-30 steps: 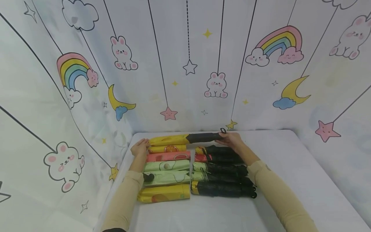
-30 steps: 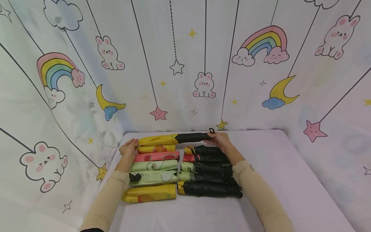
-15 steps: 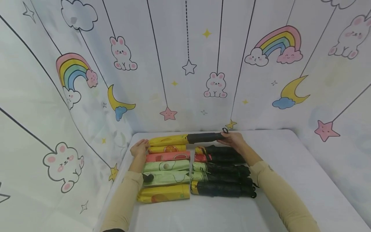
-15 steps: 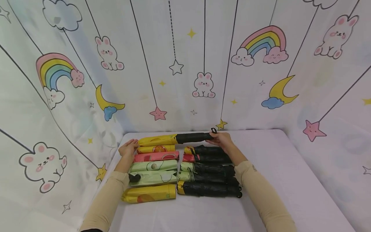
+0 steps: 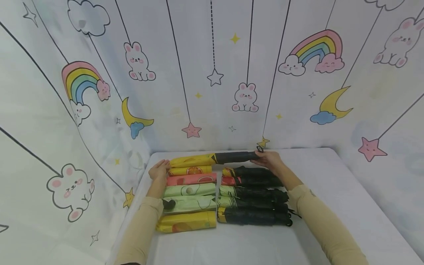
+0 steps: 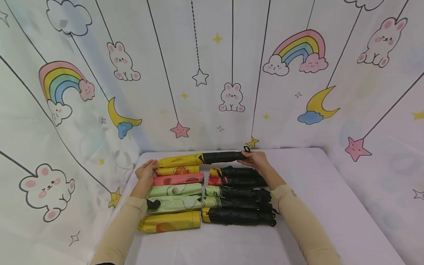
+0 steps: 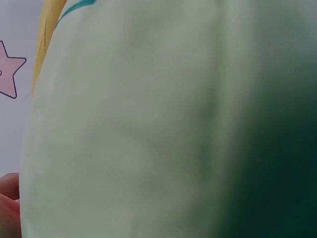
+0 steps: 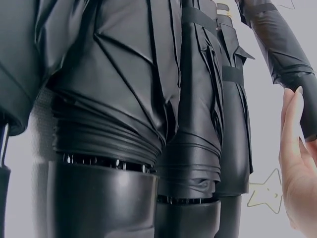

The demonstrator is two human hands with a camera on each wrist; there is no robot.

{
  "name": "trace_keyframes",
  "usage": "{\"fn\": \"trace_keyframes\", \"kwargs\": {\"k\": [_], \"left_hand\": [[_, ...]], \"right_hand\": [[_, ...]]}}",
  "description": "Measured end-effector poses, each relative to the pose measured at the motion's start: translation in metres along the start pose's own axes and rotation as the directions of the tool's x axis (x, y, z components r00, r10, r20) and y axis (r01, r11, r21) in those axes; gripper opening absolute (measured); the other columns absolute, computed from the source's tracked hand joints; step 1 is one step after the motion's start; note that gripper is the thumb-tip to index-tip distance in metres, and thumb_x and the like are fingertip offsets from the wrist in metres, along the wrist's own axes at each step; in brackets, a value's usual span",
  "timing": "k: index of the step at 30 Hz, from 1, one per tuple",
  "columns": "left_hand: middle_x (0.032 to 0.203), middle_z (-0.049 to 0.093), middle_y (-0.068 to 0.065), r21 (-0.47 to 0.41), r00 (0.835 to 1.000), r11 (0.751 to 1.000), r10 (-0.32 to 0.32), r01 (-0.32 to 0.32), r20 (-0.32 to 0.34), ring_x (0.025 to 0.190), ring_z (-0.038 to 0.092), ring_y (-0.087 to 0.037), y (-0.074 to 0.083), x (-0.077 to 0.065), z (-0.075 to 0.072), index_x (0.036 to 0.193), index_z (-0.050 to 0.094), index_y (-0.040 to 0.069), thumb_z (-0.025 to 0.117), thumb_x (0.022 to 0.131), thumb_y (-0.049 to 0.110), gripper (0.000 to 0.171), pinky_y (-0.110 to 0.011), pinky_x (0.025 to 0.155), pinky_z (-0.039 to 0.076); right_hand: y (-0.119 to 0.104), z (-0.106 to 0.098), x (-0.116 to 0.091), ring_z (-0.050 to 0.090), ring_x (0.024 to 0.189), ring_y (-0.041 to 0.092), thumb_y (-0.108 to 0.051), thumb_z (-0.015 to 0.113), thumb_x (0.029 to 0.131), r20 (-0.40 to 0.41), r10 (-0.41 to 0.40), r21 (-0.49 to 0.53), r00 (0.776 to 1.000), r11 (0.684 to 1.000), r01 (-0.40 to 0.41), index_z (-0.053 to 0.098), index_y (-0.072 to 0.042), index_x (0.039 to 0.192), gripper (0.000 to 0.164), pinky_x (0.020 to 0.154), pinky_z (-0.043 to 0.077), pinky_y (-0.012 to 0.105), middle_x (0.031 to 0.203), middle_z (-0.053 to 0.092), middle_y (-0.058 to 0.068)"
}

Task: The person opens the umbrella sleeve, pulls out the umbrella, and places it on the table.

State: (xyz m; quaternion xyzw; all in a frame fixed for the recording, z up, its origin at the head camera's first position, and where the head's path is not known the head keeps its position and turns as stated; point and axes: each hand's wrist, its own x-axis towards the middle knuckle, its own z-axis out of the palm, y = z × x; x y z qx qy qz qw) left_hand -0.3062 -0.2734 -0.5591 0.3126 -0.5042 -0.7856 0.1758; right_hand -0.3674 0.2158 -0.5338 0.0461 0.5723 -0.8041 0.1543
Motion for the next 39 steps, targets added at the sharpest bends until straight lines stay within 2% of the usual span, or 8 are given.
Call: {"fn": "trace_keyframes", "kwargs": {"k": [7,15,20,30,39], "left_hand": [[0.135,0.066,-0.024,-0.016,1.000,1.000,-0.004,0.004,0.007,0.124,0.068,-0.026,-0.002,0.001,0.001,0.139,0.063,-0.005,0.064,0.087,-0.024,0.055,-0.029,0.089,0.063],[0.134,0.068,-0.021,-0.008,1.000,1.000,-0.010,0.010,-0.007,0.122,0.069,-0.024,-0.003,0.001,0.000,0.139,0.064,-0.003,0.065,0.087,-0.023,0.055,-0.027,0.082,0.063],[0.134,0.068,-0.019,0.004,1.000,1.000,-0.010,0.010,-0.011,0.120,0.070,-0.021,-0.004,0.001,-0.001,0.140,0.064,-0.001,0.065,0.088,-0.021,0.055,-0.024,0.076,0.063],[0.135,0.067,-0.021,0.011,1.000,1.000,-0.011,0.011,-0.020,0.120,0.070,-0.023,-0.005,0.002,-0.007,0.138,0.065,-0.001,0.065,0.088,-0.021,0.053,-0.026,0.086,0.063],[0.136,0.067,-0.023,-0.010,1.000,1.000,-0.001,0.001,0.009,0.124,0.068,-0.025,-0.003,0.005,-0.009,0.137,0.065,-0.003,0.064,0.088,-0.022,0.053,-0.029,0.094,0.060]], "right_hand": [[-0.004,-0.003,-0.004,0.078,0.096,0.029,-0.008,0.076,0.096,0.022,-0.008,-0.027,1.000,1.000,0.009,0.052,0.012,0.134,0.049,0.104,0.056,0.048,0.106,0.076,0.010],[-0.006,-0.008,-0.007,0.078,0.093,0.029,-0.008,0.074,0.098,0.004,0.006,-0.022,1.000,1.000,-0.006,0.056,0.007,0.126,0.037,0.102,0.056,0.048,0.103,0.077,0.010],[-0.006,-0.012,-0.008,0.078,0.094,0.030,-0.009,0.076,0.097,-0.006,0.007,-0.010,1.000,1.000,-0.007,0.058,0.007,0.124,0.036,0.105,0.054,0.050,0.103,0.078,0.011],[-0.007,-0.025,-0.011,0.078,0.093,0.028,-0.008,0.074,0.098,-0.025,-0.001,-0.032,1.000,0.999,0.000,0.060,0.006,0.123,0.032,0.101,0.057,0.048,0.104,0.076,0.009],[-0.011,-0.035,-0.014,0.079,0.090,0.029,-0.005,0.070,0.100,-0.014,-0.021,-0.026,1.000,0.999,0.021,0.050,0.009,0.125,0.034,0.103,0.054,0.049,0.098,0.078,0.009]]}}
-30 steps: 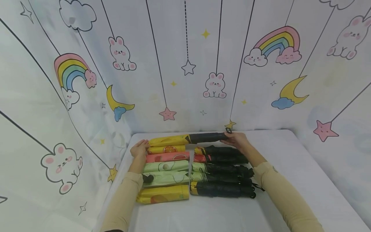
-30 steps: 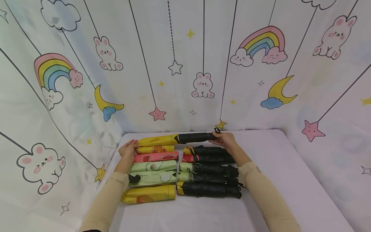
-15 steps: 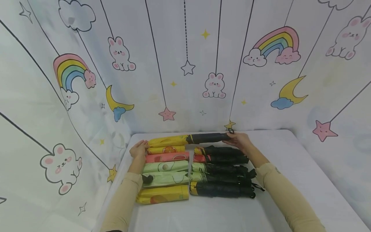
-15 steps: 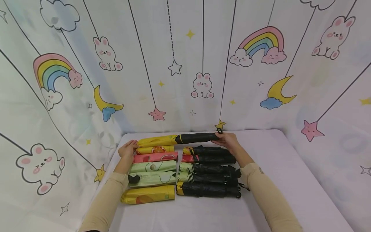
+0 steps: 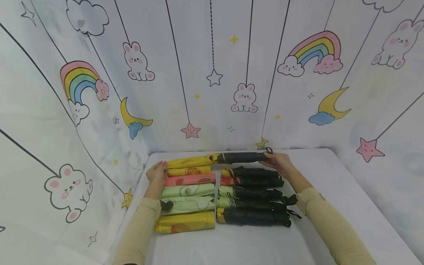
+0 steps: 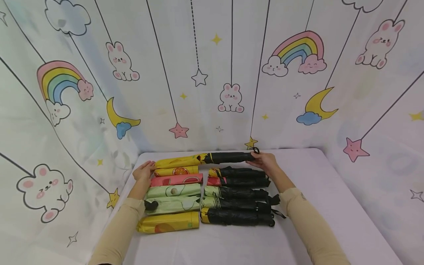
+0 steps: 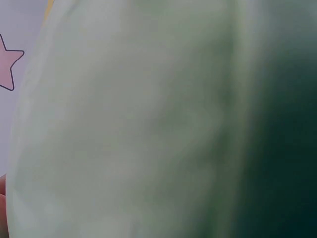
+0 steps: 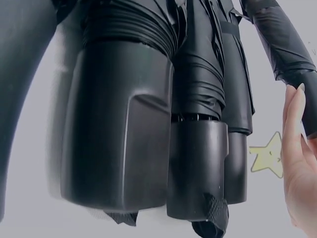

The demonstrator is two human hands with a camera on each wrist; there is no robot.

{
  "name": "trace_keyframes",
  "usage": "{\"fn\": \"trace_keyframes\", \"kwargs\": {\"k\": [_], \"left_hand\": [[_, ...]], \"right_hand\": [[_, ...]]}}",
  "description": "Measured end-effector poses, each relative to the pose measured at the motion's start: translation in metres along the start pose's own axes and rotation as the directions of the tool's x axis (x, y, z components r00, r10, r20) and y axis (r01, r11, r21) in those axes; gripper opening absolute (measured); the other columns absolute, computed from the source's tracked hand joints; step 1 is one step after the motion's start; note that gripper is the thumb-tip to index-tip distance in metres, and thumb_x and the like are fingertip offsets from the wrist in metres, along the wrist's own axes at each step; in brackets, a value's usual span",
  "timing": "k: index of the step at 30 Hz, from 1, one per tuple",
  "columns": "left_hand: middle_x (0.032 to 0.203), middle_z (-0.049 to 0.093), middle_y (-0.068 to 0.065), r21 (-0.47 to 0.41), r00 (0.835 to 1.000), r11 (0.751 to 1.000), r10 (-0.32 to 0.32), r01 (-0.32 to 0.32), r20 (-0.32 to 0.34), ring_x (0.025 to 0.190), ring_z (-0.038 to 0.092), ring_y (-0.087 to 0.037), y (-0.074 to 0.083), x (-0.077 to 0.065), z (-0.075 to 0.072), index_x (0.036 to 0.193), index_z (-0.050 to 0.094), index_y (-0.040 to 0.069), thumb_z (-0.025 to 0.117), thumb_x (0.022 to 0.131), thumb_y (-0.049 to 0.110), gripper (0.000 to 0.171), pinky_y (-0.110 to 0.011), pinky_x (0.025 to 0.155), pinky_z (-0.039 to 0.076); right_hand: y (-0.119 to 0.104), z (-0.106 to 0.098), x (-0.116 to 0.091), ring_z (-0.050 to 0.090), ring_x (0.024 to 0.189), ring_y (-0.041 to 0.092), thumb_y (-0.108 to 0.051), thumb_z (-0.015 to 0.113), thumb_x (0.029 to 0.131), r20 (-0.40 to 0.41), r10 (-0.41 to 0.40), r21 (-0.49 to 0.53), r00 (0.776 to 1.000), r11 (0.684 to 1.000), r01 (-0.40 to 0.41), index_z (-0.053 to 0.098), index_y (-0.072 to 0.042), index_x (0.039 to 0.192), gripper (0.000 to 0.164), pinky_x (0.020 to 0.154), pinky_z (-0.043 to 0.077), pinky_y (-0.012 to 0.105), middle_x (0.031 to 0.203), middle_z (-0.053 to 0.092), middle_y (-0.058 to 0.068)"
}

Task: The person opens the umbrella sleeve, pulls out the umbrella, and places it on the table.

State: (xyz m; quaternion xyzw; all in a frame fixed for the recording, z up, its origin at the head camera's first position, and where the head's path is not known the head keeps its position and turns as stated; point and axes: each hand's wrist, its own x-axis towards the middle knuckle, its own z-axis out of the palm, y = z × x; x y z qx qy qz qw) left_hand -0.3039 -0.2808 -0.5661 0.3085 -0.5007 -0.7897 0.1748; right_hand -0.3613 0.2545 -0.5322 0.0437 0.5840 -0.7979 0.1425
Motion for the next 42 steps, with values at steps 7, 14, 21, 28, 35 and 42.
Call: {"fn": "trace_keyframes", "kwargs": {"k": [7,14,21,28,35,42], "left_hand": [[0.136,0.066,-0.022,0.005,1.000,1.000,-0.001,0.001,0.006,0.124,0.068,-0.025,0.001,0.001,-0.001,0.138,0.064,-0.003,0.065,0.087,-0.022,0.055,-0.028,0.093,0.061],[0.139,0.065,-0.020,-0.019,0.999,0.999,-0.032,0.033,0.025,0.126,0.066,-0.024,0.005,0.000,-0.004,0.140,0.063,0.000,0.065,0.088,-0.021,0.056,-0.030,0.096,0.060],[0.143,0.063,-0.018,-0.035,0.996,0.996,-0.083,0.084,0.033,0.130,0.064,-0.023,0.009,0.000,-0.010,0.143,0.061,0.002,0.064,0.092,-0.018,0.055,-0.034,0.101,0.058],[0.142,0.063,-0.022,-0.051,0.998,0.997,-0.066,0.066,0.008,0.128,0.065,-0.026,0.011,0.001,-0.011,0.141,0.062,-0.002,0.065,0.088,-0.023,0.057,-0.037,0.101,0.058],[0.142,0.062,-0.023,-0.023,0.999,0.999,-0.041,0.042,0.021,0.130,0.064,-0.027,0.009,0.003,-0.012,0.142,0.060,-0.003,0.064,0.088,-0.023,0.058,-0.034,0.100,0.058],[0.141,0.063,-0.024,-0.031,0.999,0.999,-0.026,0.027,0.020,0.129,0.064,-0.028,0.009,0.005,-0.012,0.141,0.061,-0.004,0.063,0.088,-0.023,0.057,-0.032,0.097,0.060]], "right_hand": [[-0.007,-0.005,-0.007,0.078,0.095,0.029,-0.005,0.067,0.102,-0.002,0.016,-0.020,1.000,1.000,-0.016,0.055,0.007,0.120,0.024,0.106,0.051,0.050,0.099,0.077,0.010],[-0.008,-0.013,-0.010,0.078,0.098,0.026,-0.008,0.066,0.103,-0.012,0.026,-0.046,1.000,0.999,-0.027,0.050,0.007,0.128,0.033,0.106,0.051,0.048,0.101,0.077,0.007],[-0.001,-0.023,-0.011,0.077,0.099,0.023,-0.009,0.067,0.103,-0.010,0.000,-0.074,1.000,0.997,-0.001,0.053,0.008,0.129,0.034,0.106,0.052,0.048,0.103,0.077,0.006],[0.004,-0.033,-0.008,0.078,0.098,0.024,-0.014,0.070,0.102,-0.040,0.014,-0.117,0.999,0.993,-0.019,0.057,0.003,0.126,0.033,0.104,0.054,0.045,0.103,0.077,0.005],[0.008,-0.039,-0.010,0.075,0.109,0.029,-0.016,0.067,0.104,-0.035,0.027,-0.177,0.999,0.984,-0.033,0.046,0.011,0.141,0.050,0.105,0.054,0.043,0.109,0.077,0.008],[0.011,-0.041,-0.007,0.073,0.112,0.023,-0.026,0.065,0.106,-0.028,-0.001,-0.411,1.000,0.911,-0.010,0.040,0.019,0.147,0.065,0.106,0.055,0.039,0.127,0.069,0.020]]}}
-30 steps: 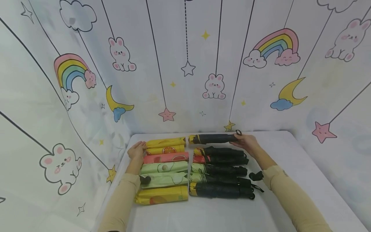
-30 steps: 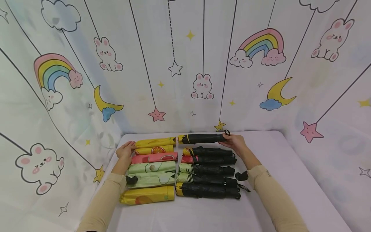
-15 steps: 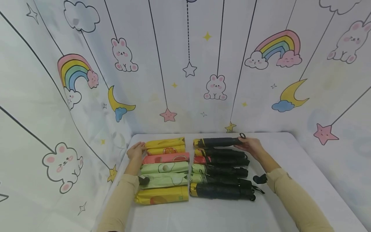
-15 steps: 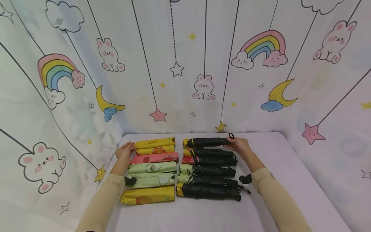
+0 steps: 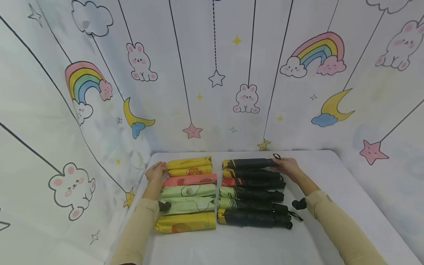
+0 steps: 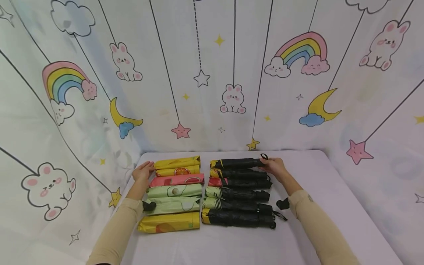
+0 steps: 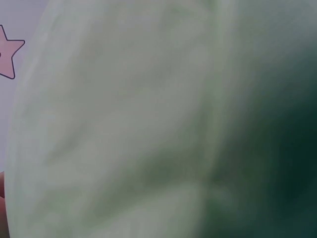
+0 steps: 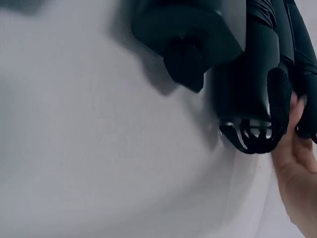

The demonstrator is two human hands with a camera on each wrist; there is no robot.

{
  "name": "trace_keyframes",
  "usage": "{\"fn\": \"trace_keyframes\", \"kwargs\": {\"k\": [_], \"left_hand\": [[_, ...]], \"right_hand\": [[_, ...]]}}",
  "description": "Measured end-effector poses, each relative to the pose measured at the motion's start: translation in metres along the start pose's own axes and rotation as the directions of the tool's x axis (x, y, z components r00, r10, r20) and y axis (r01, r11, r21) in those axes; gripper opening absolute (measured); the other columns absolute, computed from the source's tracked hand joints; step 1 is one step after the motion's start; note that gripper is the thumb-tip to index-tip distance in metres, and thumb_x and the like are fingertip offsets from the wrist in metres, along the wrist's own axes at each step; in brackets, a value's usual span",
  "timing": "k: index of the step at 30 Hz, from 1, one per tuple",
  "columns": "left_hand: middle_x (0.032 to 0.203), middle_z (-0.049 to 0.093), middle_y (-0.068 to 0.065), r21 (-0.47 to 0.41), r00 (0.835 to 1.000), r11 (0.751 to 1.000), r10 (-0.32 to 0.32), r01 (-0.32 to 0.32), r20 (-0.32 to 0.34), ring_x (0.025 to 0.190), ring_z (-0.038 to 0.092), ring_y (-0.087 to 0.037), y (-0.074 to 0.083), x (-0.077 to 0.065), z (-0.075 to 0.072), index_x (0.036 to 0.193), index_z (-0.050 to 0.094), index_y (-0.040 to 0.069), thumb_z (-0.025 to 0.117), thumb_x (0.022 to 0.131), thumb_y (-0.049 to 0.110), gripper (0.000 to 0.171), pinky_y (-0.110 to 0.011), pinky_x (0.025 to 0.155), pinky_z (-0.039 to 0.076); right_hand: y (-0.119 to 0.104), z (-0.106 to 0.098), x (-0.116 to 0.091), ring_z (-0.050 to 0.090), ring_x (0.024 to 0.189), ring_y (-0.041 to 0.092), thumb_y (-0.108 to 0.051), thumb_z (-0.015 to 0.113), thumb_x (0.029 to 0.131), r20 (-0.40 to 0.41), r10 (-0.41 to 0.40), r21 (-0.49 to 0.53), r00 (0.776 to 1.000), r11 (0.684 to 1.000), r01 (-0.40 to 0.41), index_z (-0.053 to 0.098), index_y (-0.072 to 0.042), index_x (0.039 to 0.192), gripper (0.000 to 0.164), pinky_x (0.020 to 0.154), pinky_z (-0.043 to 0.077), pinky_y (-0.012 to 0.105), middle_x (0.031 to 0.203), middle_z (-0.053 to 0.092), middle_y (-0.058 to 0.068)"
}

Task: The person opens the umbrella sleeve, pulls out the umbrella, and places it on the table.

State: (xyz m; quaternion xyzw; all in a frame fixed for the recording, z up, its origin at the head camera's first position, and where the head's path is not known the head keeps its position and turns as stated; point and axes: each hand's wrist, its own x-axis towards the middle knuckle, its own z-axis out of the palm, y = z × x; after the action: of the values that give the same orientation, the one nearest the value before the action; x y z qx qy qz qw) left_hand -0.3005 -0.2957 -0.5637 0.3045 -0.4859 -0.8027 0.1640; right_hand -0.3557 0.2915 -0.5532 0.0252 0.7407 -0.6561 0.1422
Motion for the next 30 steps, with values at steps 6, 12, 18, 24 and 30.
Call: {"fn": "trace_keyframes", "kwargs": {"k": [6,12,18,24,30], "left_hand": [[0.142,0.061,-0.024,0.026,1.000,1.000,0.011,-0.011,-0.007,0.130,0.063,-0.028,0.003,-0.003,-0.001,0.143,0.059,-0.006,0.062,0.090,-0.021,0.055,-0.030,0.094,0.061],[0.143,0.059,-0.026,0.008,1.000,1.000,0.015,-0.015,-0.005,0.131,0.062,-0.030,0.008,-0.004,-0.002,0.144,0.057,-0.007,0.060,0.091,-0.022,0.055,-0.029,0.093,0.061],[0.145,0.059,-0.025,0.043,1.000,0.999,0.021,-0.022,0.023,0.134,0.060,-0.029,0.010,-0.007,-0.004,0.146,0.055,-0.006,0.060,0.091,-0.022,0.058,-0.033,0.100,0.059],[0.133,0.068,-0.022,0.058,0.998,0.996,0.064,-0.065,0.006,0.128,0.064,-0.029,0.012,-0.005,-0.001,0.136,0.063,-0.007,0.062,0.095,-0.016,0.042,-0.034,0.099,0.059],[0.133,0.067,-0.021,0.263,0.989,0.954,0.139,-0.147,0.050,0.124,0.065,-0.032,0.012,-0.003,0.000,0.136,0.064,-0.004,0.069,0.099,0.003,0.038,-0.036,0.105,0.056]], "right_hand": [[0.002,0.003,-0.002,0.070,0.112,0.026,-0.028,0.068,0.103,-0.131,0.021,-0.241,0.991,0.969,-0.053,0.051,0.017,0.141,0.061,0.100,0.058,0.040,0.137,0.061,0.031],[0.003,0.013,-0.004,0.068,0.115,0.037,-0.034,0.071,0.098,-0.269,0.015,-0.383,0.963,0.916,-0.121,0.060,0.010,0.138,0.060,0.098,0.056,0.046,0.132,0.067,0.028],[0.003,0.017,-0.005,0.072,0.099,0.025,-0.032,0.073,0.097,-0.286,-0.003,-0.389,0.958,0.914,-0.113,0.061,0.011,0.136,0.059,0.082,0.060,0.029,0.129,0.068,0.027],[0.001,0.020,-0.006,0.071,0.098,0.029,-0.029,0.070,0.098,-0.250,-0.076,-0.492,0.965,0.869,-0.059,0.064,0.013,0.130,0.054,0.072,0.057,0.026,0.120,0.071,0.027],[-0.003,0.026,-0.007,0.070,0.102,0.041,-0.033,0.065,0.100,-0.228,-0.175,-0.633,0.958,0.774,-0.009,0.057,0.016,0.136,0.061,0.084,0.060,0.048,0.121,0.068,0.033]]}}
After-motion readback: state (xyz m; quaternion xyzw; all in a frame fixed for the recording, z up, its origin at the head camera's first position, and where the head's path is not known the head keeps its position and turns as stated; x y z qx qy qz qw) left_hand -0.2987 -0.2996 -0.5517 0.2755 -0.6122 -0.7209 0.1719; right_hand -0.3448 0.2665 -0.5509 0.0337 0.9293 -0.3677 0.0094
